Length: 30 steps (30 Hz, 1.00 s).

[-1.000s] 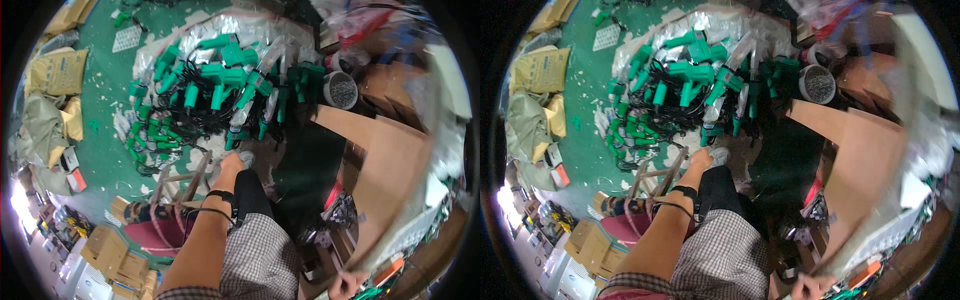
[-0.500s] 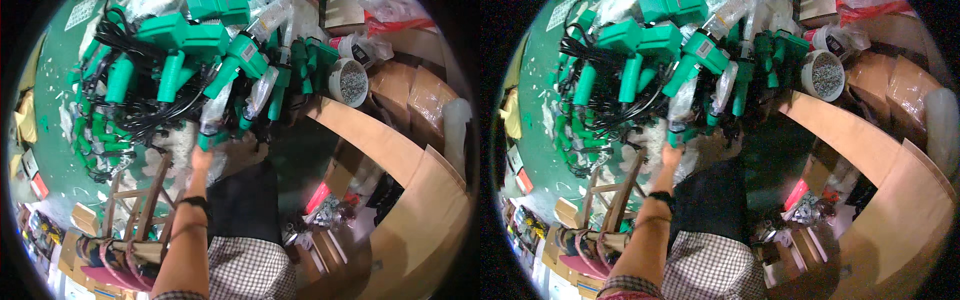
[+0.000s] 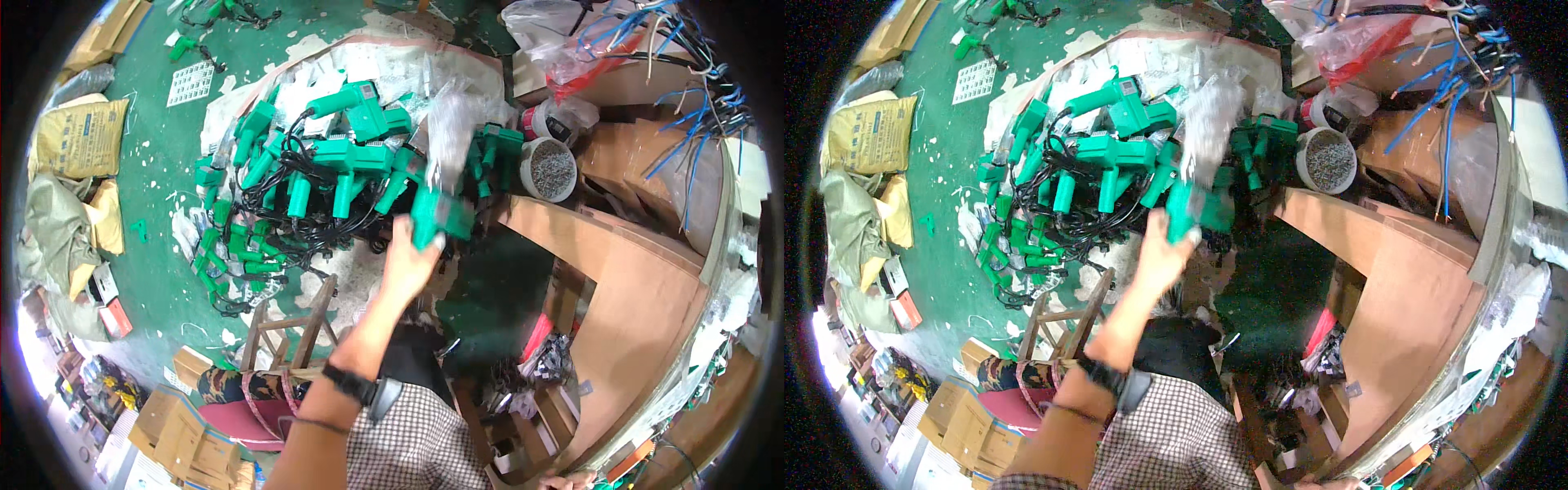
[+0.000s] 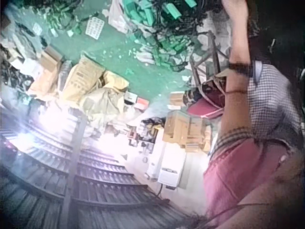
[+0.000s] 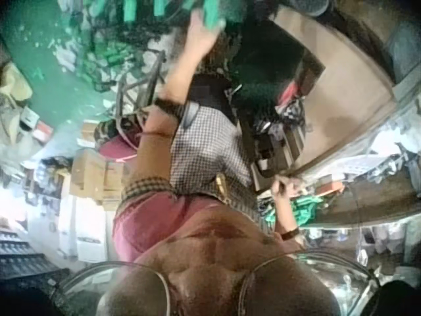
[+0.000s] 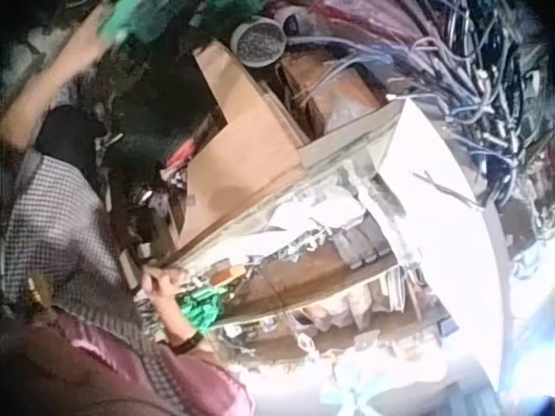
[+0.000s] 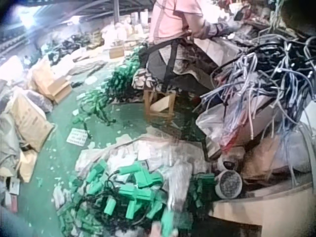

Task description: Assembling electronic components into a green plastic housing using an electric screwdriver.

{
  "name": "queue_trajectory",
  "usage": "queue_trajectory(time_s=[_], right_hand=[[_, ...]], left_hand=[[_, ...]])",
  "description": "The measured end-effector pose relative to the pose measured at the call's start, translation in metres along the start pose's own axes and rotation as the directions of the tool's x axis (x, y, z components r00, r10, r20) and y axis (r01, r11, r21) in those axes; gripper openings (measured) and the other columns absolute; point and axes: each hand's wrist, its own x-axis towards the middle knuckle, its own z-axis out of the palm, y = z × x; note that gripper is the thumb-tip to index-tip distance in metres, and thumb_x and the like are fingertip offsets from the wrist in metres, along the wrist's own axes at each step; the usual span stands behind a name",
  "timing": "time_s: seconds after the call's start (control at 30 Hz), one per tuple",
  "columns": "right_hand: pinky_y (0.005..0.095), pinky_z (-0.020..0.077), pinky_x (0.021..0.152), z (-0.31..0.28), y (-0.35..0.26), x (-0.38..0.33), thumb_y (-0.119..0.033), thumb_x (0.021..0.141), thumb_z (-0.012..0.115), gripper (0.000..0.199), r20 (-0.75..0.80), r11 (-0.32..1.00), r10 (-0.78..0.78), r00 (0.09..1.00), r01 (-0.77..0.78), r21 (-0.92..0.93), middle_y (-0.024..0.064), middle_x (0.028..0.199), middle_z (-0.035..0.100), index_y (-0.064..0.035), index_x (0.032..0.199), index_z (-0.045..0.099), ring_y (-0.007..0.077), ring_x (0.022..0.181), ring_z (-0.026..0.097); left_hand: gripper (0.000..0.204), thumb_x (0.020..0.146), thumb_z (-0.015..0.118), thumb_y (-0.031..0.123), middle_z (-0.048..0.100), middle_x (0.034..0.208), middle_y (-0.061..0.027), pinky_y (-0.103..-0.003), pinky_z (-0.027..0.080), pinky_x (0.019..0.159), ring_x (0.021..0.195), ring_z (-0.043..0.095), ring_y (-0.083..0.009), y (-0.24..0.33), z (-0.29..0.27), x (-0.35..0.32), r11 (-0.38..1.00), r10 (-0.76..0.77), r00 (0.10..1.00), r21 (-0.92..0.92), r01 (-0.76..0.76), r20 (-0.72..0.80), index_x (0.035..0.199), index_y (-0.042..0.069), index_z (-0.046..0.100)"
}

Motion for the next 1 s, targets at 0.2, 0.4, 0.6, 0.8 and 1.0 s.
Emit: queue_trajectory(time_s=[0.2, 0.4, 0.6, 0.8, 1.0], right_hand=[[0.0467, 0.0382, 0.076, -0.012, -0.009, 0.020, -0.012, 0.086, 0.067, 0.006, 0.118, 0.996, -0.043, 0.992, 0.052, -0.074, 0.0033, 0.083, 0.056, -0.0099, 0.081, 0.066, 0.0254, 0.076, 0.048], [0.0463, 0.0385, 0.076, -0.014, 0.016, -0.002, -0.013, 0.086, 0.068, 0.006, 0.211, 0.993, 0.014, 0.977, 0.011, -0.116, 0.0034, 0.083, 0.056, -0.0104, 0.081, 0.066, 0.0254, 0.076, 0.048], [0.0459, 0.0389, 0.076, -0.001, 0.035, -0.001, -0.013, 0.086, 0.068, 0.006, 0.253, 0.986, 0.032, 0.967, 0.011, -0.169, 0.0034, 0.083, 0.056, -0.0110, 0.080, 0.066, 0.0254, 0.076, 0.048], [0.0454, 0.0393, 0.076, 0.030, 0.055, -0.001, -0.013, 0.085, 0.068, 0.006, 0.256, 0.971, 0.051, 0.965, 0.011, -0.238, 0.0034, 0.083, 0.056, -0.0117, 0.080, 0.066, 0.0254, 0.077, 0.049], [0.0449, 0.0396, 0.077, 0.029, 0.039, -0.008, -0.013, 0.085, 0.068, 0.006, 0.217, 0.975, 0.046, 0.975, 0.003, -0.220, 0.0035, 0.083, 0.056, -0.0123, 0.080, 0.066, 0.0253, 0.077, 0.049]], left_hand=[[0.054, 0.091, 0.071, 0.020, 0.064, 0.085, -0.0111, -0.037, 0.050, 0.054, 0.060, 0.060, -0.0212, 0.014, -0.001, 0.136, 0.957, -0.151, 0.981, -0.230, 0.176, 0.120, 0.128, -0.007, 0.043], [0.060, 0.089, 0.070, 0.016, 0.050, 0.126, -0.0261, -0.047, 0.037, 0.105, 0.118, 0.050, -0.0398, -0.020, 0.026, 0.069, 0.785, 0.521, 0.806, 0.529, -0.323, -0.281, 0.137, -0.005, 0.042], [0.062, 0.081, 0.072, 0.019, 0.049, 0.132, -0.0199, -0.051, 0.040, 0.101, 0.121, 0.048, -0.0415, -0.173, 0.072, -0.014, 0.805, 0.018, 0.998, 0.590, -0.052, 0.063, 0.134, 0.003, 0.044], [0.091, 0.075, 0.077, 0.042, 0.040, 0.149, -0.0172, -0.052, 0.034, 0.112, 0.139, 0.037, -0.0386, -0.298, 0.091, 0.047, 0.634, -0.496, 0.855, 0.610, 0.476, -0.151, 0.151, 0.019, 0.033], [0.080, 0.080, 0.072, 0.039, 0.050, 0.141, -0.0194, -0.049, 0.036, 0.111, 0.127, 0.052, -0.0389, -0.331, 0.076, 0.037, 0.708, -0.497, 0.841, 0.660, 0.251, 0.213, 0.148, 0.020, 0.033]])
